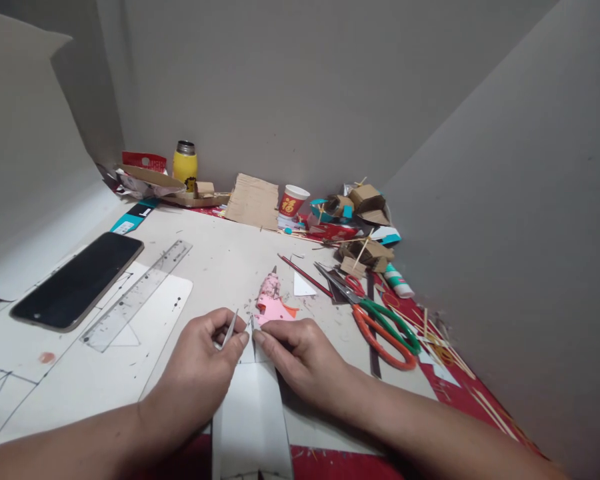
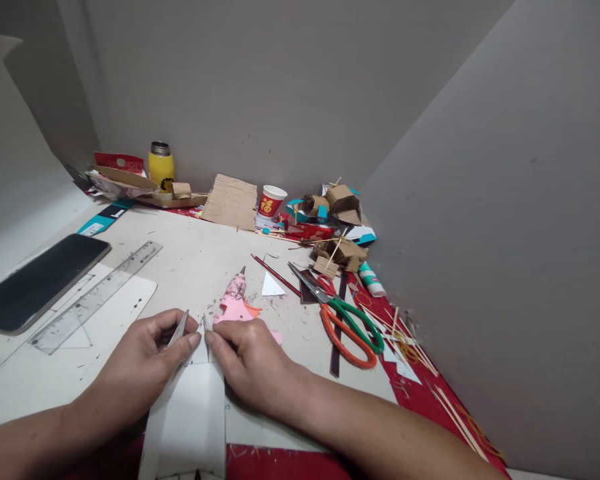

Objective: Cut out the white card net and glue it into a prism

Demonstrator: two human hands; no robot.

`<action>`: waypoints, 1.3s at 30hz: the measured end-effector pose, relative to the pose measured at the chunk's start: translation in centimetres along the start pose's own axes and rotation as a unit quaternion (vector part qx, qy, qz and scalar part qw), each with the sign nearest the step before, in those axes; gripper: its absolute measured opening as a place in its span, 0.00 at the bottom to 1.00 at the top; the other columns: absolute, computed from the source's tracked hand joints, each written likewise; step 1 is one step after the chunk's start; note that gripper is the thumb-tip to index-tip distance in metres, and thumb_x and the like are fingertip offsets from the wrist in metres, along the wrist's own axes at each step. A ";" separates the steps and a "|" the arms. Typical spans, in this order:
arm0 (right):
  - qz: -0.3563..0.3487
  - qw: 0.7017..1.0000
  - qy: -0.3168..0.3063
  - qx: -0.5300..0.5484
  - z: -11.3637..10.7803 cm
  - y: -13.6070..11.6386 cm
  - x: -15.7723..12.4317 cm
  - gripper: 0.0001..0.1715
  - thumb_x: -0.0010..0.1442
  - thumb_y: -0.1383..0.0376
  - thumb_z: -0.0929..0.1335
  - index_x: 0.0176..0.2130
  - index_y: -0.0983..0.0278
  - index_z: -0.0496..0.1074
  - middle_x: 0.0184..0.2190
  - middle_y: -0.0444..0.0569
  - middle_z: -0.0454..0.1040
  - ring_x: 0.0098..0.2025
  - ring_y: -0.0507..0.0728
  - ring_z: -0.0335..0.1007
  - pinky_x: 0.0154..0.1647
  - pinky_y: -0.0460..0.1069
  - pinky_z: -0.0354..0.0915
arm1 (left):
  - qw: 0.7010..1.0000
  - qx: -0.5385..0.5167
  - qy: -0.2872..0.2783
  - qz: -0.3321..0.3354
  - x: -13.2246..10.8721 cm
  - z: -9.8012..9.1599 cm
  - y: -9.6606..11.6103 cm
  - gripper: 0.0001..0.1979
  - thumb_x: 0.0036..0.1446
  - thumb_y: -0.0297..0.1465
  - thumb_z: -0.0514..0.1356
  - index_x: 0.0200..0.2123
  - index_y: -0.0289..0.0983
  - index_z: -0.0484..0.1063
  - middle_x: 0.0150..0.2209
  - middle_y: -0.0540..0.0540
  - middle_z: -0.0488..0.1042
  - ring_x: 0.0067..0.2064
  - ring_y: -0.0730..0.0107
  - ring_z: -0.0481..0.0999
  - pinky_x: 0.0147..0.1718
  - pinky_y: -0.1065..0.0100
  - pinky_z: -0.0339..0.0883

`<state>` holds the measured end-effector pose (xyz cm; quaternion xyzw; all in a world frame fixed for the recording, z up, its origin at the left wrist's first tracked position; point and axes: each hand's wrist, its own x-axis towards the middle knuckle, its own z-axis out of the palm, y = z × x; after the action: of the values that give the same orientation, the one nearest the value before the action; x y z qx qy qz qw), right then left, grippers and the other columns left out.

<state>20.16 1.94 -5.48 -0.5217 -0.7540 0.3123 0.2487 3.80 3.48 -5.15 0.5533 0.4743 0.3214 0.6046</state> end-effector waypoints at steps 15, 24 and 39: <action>-0.001 1.000 0.008 0.001 0.0 0.1 -0.2 0.20 0.63 0.65 0.60 0.21 0.63 0.53 0.16 0.37 0.51 0.19 0.47 0.47 0.21 0.44 0.48 | 1.000 -0.009 0.004 -0.008 0.1 0.0 0.0 0.07 0.51 0.33 0.57 0.25 0.37 0.64 0.20 0.55 0.60 0.24 0.74 0.58 0.22 0.73 0.55; -0.008 1.000 0.012 -0.006 0.2 0.0 0.0 0.19 0.63 0.66 0.60 0.20 0.63 0.54 0.16 0.37 0.52 0.19 0.47 0.48 0.21 0.45 0.48 | 1.000 -0.018 -0.003 -0.006 0.1 0.1 -0.3 0.07 0.51 0.33 0.57 0.26 0.37 0.64 0.21 0.55 0.61 0.24 0.74 0.58 0.21 0.73 0.55; -0.013 1.000 0.016 -0.004 0.2 0.2 -0.1 0.19 0.63 0.66 0.60 0.20 0.63 0.54 0.16 0.37 0.51 0.19 0.47 0.48 0.21 0.44 0.48 | 1.000 -0.011 -0.007 -0.001 0.2 0.0 -0.4 0.07 0.52 0.34 0.57 0.26 0.37 0.64 0.21 0.55 0.60 0.24 0.74 0.58 0.21 0.74 0.55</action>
<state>20.17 1.81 -5.75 -0.5181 -0.7575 0.2978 0.2627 3.80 3.52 -5.62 0.5482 0.4673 0.3222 0.6142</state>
